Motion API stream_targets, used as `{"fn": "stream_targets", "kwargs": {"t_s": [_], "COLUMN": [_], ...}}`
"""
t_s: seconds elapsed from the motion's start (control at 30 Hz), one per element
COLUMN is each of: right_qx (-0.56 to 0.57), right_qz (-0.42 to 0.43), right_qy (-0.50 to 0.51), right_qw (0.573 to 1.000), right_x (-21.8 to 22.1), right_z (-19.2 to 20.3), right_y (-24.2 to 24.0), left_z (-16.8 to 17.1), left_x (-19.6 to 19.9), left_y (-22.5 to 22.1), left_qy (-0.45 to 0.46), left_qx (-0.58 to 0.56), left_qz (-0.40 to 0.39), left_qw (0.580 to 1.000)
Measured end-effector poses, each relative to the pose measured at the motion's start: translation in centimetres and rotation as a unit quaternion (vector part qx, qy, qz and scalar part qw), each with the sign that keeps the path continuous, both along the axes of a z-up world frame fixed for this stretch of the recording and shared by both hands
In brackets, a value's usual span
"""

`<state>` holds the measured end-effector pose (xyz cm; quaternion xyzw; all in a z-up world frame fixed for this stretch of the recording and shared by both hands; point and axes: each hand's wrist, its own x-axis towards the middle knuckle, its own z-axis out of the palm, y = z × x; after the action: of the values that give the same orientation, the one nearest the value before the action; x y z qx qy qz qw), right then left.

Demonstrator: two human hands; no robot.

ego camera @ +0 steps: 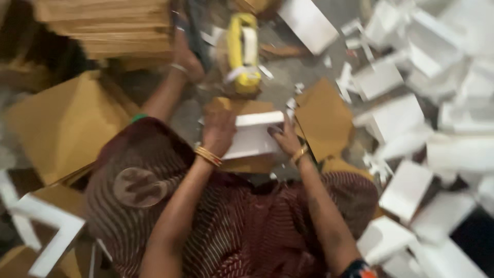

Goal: The person sits on the floor and assembles small cardboard boxes by inserting white foam inserts into the cardboard shells and sealing them with clear tape from a handheld dispenser. The person repeatedly picks up foam pieces, fits them into the boxes, and tapes the seams shut.

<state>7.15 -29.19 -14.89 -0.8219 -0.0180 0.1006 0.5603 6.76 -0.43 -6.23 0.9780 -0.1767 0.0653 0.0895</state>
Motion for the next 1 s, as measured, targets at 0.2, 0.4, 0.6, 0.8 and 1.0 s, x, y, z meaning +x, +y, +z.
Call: {"fn": "stream_targets", "kwargs": {"t_s": [0.2,0.4,0.6,0.8,1.0], "right_qx": [-0.355,-0.497,-0.461,-0.436,-0.347], "right_qz": [0.045,-0.109,-0.180,-0.179,-0.220], "right_qy": [-0.134,0.197,0.130,0.160,-0.196], "right_qw": [0.924,0.838,0.859,0.868,0.890], "right_x": [3.0,3.1,2.2,1.6,-1.4], "right_z": [2.4,5.0,3.2,8.0,14.4], "right_y": [-9.8,-16.3,-17.6,-16.2,-13.6], "left_z": [2.7,4.7,4.3,4.6,4.6], "left_x": [-0.5,-0.4,-0.6,-0.6,-0.7], "left_y": [0.5,0.0,0.0,0.1,0.4], "left_qy": [-0.062,-0.045,-0.044,-0.031,-0.075], "left_qx": [-0.077,-0.080,-0.084,-0.089,-0.101], "left_qz": [-0.018,-0.006,-0.003,-0.004,-0.010], "left_qw": [0.995,0.996,0.996,0.996,0.992]}}
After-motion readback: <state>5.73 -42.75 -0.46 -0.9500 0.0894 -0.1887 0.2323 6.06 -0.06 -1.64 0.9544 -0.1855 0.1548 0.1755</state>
